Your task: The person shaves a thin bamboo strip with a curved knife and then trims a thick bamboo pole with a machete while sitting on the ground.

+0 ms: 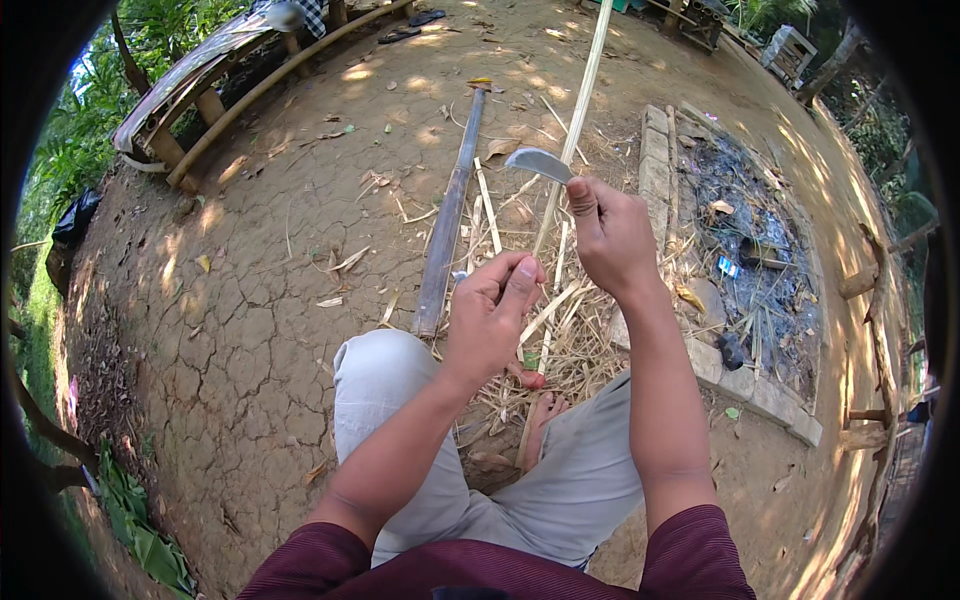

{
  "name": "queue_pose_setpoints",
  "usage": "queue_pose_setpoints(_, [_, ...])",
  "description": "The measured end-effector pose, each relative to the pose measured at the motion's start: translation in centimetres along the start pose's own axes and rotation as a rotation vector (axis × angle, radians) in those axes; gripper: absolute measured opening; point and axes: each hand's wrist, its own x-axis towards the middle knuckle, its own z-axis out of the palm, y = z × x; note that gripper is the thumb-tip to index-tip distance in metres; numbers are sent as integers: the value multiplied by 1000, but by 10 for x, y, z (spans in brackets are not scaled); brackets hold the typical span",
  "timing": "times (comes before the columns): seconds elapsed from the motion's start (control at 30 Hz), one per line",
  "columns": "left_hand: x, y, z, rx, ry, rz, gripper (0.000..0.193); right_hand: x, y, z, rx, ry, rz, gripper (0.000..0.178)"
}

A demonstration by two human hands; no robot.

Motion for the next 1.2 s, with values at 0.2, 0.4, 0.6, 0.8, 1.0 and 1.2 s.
queue_pose_setpoints(0.2, [9, 2, -12, -85, 150, 47, 17, -26, -24, 17, -78, -197, -172, 55])
queue_pose_setpoints(0.4, [8, 3, -6, -113, 108, 52, 21, -21, -13, 14, -197, -89, -223, 45])
queue_pose_setpoints(0.6, [8, 7, -4, -185, 48, 26, 23, -17, -5, 17, -232, 152, -345, 43])
queue_pose_setpoints(0.8, [1, 7, 5, -207, -38, -1, 24, 9, 18, -2, -330, 238, -178, 49])
queue_pose_setpoints(1.0, [2, -1, 3, -86, -20, -22, 24, 14, 40, -3, -433, 293, -198, 53])
queue_pose_setpoints(1.2, [-7, -7, 0, -41, -63, -139, 24, 20, 86, -12, -484, 292, -95, 58])
